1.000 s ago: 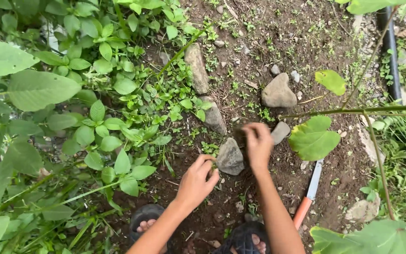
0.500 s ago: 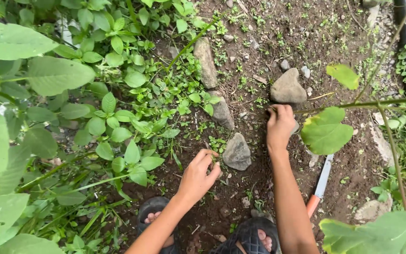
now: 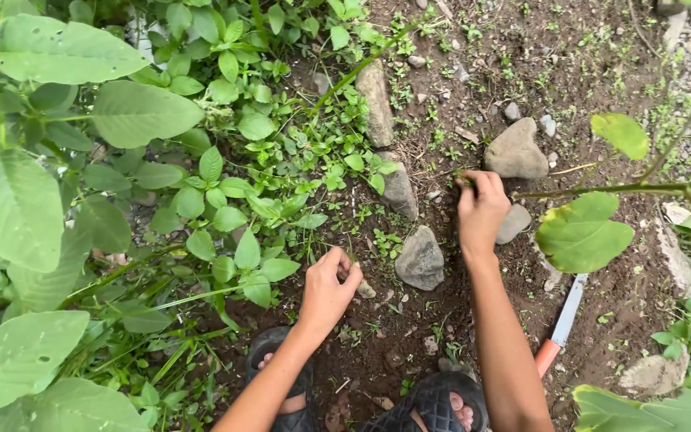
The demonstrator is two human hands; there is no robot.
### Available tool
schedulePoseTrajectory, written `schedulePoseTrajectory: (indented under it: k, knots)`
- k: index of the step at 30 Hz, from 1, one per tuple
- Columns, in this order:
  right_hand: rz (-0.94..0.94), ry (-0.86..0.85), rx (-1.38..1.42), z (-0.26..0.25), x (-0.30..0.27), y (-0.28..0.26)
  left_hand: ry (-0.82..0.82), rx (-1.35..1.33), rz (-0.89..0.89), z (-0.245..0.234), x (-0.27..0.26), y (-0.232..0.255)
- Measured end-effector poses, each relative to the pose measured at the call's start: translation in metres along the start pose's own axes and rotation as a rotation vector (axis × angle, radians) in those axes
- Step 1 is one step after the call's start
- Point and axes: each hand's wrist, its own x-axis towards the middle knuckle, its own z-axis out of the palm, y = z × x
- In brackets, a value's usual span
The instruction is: The person is weeding a garden bed using their hands and a small gardening knife.
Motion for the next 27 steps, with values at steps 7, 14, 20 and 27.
schedulePoseTrajectory:
  k: [7,14,20,27]
  knots:
    - [-0.093,-0.461,0.018,-0.011,-0.063,-0.039,0.065,-0.086,-0.074,-0.002,0.006,-0.002]
    - [-0.322,-0.543,-0.237,0.017,-0.088,-0.065,-0.006,-0.061,-0.089,0.004,0.006,-0.005]
    - [-0.164,-0.486,0.028,0.02,-0.091,-0.047,-0.048,-0.011,-0.069,-0.006,0.003,0.008]
    - [0.108,-0.092,0.269,-0.035,-0.07,-0.041,0.025,0.003,0.082,-0.004,0.0,-0.01]
